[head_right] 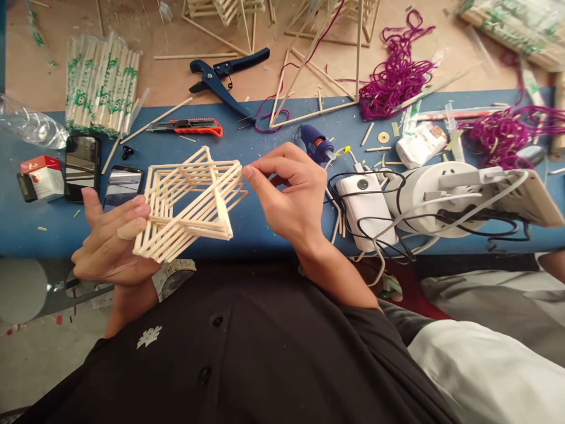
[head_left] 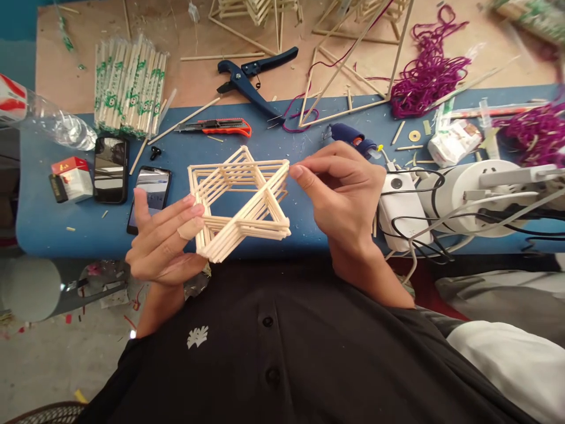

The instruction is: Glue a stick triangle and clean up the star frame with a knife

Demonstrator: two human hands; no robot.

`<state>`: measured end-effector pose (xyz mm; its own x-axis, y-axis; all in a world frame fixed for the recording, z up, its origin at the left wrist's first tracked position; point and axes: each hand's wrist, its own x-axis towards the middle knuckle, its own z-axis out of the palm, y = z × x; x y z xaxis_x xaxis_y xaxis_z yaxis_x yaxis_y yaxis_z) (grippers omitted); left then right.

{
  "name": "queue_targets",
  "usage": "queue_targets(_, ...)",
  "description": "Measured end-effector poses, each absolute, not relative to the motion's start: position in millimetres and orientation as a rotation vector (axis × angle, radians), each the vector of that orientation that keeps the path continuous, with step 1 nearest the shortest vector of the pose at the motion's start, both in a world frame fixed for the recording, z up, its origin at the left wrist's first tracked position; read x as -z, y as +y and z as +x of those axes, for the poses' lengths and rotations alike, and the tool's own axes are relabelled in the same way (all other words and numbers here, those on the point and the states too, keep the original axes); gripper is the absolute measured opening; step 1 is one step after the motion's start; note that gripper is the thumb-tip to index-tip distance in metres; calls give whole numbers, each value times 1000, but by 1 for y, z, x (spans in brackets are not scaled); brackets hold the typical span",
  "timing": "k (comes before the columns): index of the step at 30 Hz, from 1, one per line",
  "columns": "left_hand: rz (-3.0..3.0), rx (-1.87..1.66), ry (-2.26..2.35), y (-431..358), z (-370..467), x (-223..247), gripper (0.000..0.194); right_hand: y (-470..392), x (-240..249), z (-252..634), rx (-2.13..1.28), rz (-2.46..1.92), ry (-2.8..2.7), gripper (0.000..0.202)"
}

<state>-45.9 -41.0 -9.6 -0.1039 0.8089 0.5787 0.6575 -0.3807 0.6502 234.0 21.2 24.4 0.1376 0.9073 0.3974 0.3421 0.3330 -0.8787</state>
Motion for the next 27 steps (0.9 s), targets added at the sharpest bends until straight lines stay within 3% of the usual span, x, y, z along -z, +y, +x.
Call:
queue_targets(2, 2168, -1747, 1420, -40, -40, 3, 40, 21, -26, 236, -590, -1233, -1429, 14)
queue_targets(4, 2045, -1787, 1438, -40, -35, -5, 59, 20, -27, 239, -588, -1234, -1419, 15)
queue_targets(10, 1328, -1490, 1436, -41, -47, -19, 22, 16, -17, 241, -752, -1115, -1296, 40)
queue_targets(13, 1191, -1251, 1485, -36, -52, -18, 27, 11, -14, 238, -849, -1142, -1336, 52)
queue_targets(16, 1114, -1117, 1499, -27, -46, -15, 38, 4, -12, 235, -1038, -1227, -1495, 34)
queue_targets(19, 1102, -1061, 1464, -18, -33, -8, 45, 0, -7, 233, -1203, -1294, -1659, 53)
queue_targets(27, 1416, -1135, 1633, -21, -19, 1, 47, -1, 13, 239, -1019, -1399, -1608, 47)
